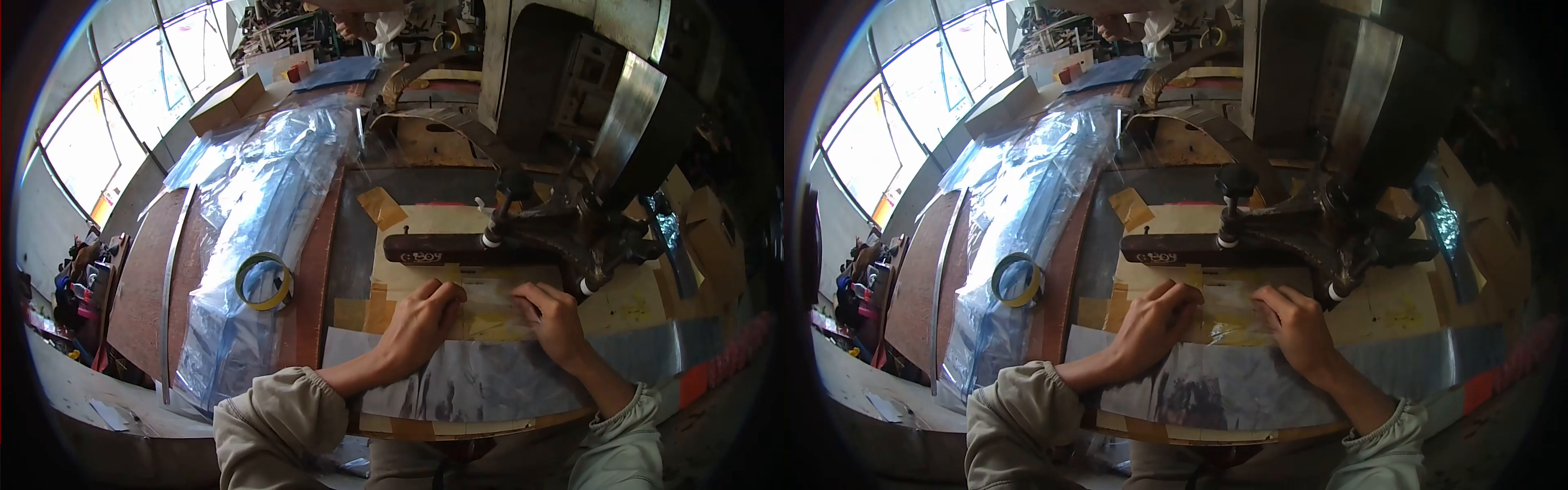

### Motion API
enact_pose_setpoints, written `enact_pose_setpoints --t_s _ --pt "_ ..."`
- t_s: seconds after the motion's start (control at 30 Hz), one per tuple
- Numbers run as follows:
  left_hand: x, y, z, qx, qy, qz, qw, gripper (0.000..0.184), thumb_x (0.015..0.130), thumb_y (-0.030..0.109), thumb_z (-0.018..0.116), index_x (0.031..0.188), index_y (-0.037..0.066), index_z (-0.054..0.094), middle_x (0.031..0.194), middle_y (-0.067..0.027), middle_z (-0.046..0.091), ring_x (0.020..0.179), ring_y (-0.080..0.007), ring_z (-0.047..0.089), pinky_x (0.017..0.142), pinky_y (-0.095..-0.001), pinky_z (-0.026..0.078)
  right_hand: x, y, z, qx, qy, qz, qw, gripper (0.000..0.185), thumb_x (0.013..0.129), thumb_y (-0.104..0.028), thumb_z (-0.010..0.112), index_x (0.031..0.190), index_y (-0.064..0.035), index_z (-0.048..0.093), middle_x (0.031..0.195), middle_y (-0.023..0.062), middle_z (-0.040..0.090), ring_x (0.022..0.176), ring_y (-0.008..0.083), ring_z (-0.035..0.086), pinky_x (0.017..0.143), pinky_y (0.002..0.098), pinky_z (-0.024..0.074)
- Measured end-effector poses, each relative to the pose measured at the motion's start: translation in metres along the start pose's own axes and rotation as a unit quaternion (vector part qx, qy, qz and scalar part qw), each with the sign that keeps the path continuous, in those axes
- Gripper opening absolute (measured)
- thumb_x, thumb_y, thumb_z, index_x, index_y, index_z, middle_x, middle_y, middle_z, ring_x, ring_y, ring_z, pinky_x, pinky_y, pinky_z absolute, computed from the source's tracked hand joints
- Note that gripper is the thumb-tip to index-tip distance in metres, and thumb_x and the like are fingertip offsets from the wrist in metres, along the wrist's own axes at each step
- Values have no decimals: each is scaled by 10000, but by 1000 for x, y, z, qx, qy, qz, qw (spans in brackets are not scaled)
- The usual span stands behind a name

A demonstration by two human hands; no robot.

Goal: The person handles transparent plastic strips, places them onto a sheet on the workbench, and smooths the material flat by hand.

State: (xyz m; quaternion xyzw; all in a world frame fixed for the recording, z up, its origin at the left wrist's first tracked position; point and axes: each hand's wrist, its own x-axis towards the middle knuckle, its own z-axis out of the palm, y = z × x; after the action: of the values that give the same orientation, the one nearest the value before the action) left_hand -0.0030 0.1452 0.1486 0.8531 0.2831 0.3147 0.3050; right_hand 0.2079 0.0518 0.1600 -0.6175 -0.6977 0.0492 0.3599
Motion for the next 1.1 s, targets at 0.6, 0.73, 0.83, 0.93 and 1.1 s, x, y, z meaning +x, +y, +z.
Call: enact_pose_setpoints --t_s 0.6,0.73,0.83,0.93,1.1 --pt "0 -5 0 54 -17 91 994 109 888 58 595 967 -6 633 960 -156 570 863 -355 603 760 -436 505 -7 6 -4 -174 -81 -106 976 324 715 31 587 1028 -30 645 897 120 574 894 286 617 770 361 547" --pt "0 -4 -1 61 -18 88 994 124 895 61 581 972 -11 647 950 -158 567 865 -351 600 769 -432 503 -5 7 -3 -223 -78 -155 959 271 705 -6 600 972 -36 638 857 102 552 863 260 613 765 347 547" --pt "0 -4 -1 71 -19 91 993 128 894 64 585 973 -8 655 946 -156 567 865 -348 601 768 -429 504 -5 7 -2 -235 -84 -159 955 260 706 -17 599 962 -39 634 857 99 551 853 252 606 763 343 545" --pt "0 -4 -1 71 -21 91 993 132 894 66 585 979 -8 654 942 -155 567 864 -344 602 767 -425 507 -5 8 -3 -230 -77 -164 956 262 709 -19 598 968 -39 634 856 98 550 855 251 603 764 343 544" --pt "-1 -3 -1 76 -19 95 992 127 893 60 584 979 -4 652 939 -146 565 866 -335 602 766 -421 511 -5 9 -2 -228 -76 -157 958 285 710 -16 603 993 -29 633 859 106 547 865 258 600 773 346 542"
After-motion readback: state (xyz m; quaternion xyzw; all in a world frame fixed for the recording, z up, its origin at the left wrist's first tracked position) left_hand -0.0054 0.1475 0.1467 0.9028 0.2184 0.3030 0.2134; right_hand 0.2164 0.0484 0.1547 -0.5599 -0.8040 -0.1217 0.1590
